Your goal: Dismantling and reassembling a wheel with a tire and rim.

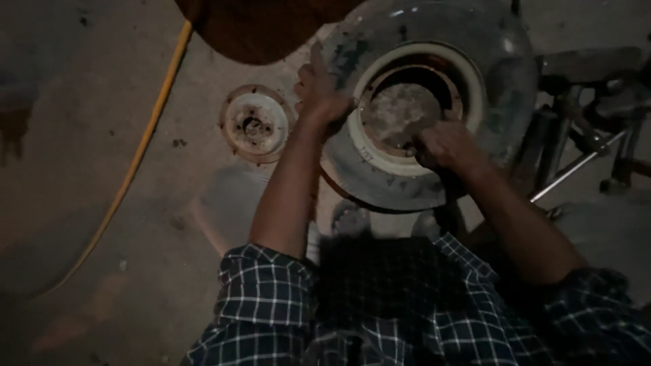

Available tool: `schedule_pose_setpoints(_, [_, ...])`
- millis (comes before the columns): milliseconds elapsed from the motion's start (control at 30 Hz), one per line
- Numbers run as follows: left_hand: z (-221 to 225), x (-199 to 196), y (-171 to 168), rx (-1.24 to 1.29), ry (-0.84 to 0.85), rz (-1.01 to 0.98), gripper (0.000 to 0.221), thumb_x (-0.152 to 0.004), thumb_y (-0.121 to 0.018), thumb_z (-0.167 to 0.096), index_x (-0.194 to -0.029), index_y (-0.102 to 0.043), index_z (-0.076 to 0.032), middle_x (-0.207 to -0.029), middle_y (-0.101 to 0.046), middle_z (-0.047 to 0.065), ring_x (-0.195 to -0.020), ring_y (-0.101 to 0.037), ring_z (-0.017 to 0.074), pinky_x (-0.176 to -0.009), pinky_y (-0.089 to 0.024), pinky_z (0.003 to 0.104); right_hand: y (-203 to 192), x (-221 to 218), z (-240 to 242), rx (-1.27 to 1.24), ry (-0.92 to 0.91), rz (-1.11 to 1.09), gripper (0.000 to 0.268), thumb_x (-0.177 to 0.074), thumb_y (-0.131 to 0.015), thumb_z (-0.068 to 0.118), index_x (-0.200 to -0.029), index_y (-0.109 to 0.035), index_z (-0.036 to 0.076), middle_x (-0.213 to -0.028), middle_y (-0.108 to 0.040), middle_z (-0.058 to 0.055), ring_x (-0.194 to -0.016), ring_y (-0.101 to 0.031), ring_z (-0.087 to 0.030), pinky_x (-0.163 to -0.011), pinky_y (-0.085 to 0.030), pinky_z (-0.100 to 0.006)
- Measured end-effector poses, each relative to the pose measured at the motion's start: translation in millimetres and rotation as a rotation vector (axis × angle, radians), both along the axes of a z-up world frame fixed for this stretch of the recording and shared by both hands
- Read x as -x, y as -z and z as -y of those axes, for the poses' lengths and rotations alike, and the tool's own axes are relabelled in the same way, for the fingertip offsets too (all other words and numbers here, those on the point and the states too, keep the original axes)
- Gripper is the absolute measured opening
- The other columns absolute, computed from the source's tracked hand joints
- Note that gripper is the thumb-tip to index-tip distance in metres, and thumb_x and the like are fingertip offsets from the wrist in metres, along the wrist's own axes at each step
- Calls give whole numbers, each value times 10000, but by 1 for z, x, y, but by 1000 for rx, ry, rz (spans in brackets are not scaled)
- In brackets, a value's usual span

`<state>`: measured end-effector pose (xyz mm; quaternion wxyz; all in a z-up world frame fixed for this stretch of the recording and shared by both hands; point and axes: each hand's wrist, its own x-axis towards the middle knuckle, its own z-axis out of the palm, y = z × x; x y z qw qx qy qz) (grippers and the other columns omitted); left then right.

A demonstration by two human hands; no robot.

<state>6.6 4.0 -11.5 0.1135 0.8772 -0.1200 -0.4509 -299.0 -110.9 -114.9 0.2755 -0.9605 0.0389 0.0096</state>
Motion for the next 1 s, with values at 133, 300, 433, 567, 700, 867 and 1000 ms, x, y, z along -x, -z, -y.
schedule_pose_setpoints(133, [2, -2, -7, 2, 25, -19, 1423, -683, -958, -364, -1617, 115, -346, -1679, -80, 166, -1470, -181, 481, -1118, -296, 641, -79, -36, 5, -154, 72, -578, 309, -919, -731, 371, -959, -736, 65, -806, -628, -166, -777, -633, -369, -782, -530, -534])
schedule_pose_setpoints(300, [-5, 5, -12, 52, 7, 13, 1393, -701, -962, -405, -1631, 73, -334, -1665, -142, 187, -1453, -240, 482, -1108, -323, 637, -98, -17, -25, 32, 39, 58, 344, -906, -693, 389, -945, -760, 54, -1005, -694, -206, -1024, -610, -419, -965, -430, -589])
schedule_pose_setpoints(433, [-3, 2, 2, 2, 67, 56, 1426, -703, -936, -445, -1636, 129, -285, -1658, -160, 184, -1428, -270, 477, -1118, -318, 614, -76, -13, -25, 132, 64, -49, 377, -980, -685, 391, -983, -768, 23, -1010, -688, -224, -1018, -591, -391, -1062, -430, -598])
schedule_pose_setpoints(567, [-2, 7, -4, 68, 127, 82, 1309, -828, -875, -475, -1672, 103, -262, -1690, -156, 211, -1439, -272, 511, -1103, -319, 653, -98, -23, -19, 83, 61, -136, 402, -979, -681, 406, -949, -760, 13, -1092, -698, -247, -1075, -604, -397, -971, -405, -556])
schedule_pose_setpoints(700, [-1, 2, -13, 31, 82, 5, 1468, -691, -940, -540, -1632, 153, -266, -1694, -100, 199, -1484, -238, 476, -1168, -294, 591, -116, -29, -23, 141, 48, -327, 394, -973, -615, 415, -974, -803, 70, -1075, -717, -196, -1092, -614, -378, -1183, -240, -664])
schedule_pose_setpoints(867, [-26, -66, 36, 0, 220, 19, 1532, -617, -959, -512, -1646, 152, -282, -1729, -92, 219, -1534, -247, 442, -1211, -283, 588, -74, -17, -28, 239, 38, -58, 461, -965, -553, 451, -1082, -806, 83, -1185, -721, -182, -1122, -607, -402, -1074, -312, -545])
schedule_pose_setpoints(1000, [-78, -129, -5, 106, 379, -93, 1106, -795, -848, -572, -1559, -221, -76, -1602, -369, 204, -1441, -428, 339, -1148, -409, 460, -95, -30, -28, 186, 11, -406, 398, -1001, -543, 423, -1122, -800, 144, -1137, -750, -107, -1111, -647, -304, -1166, -372, -511])
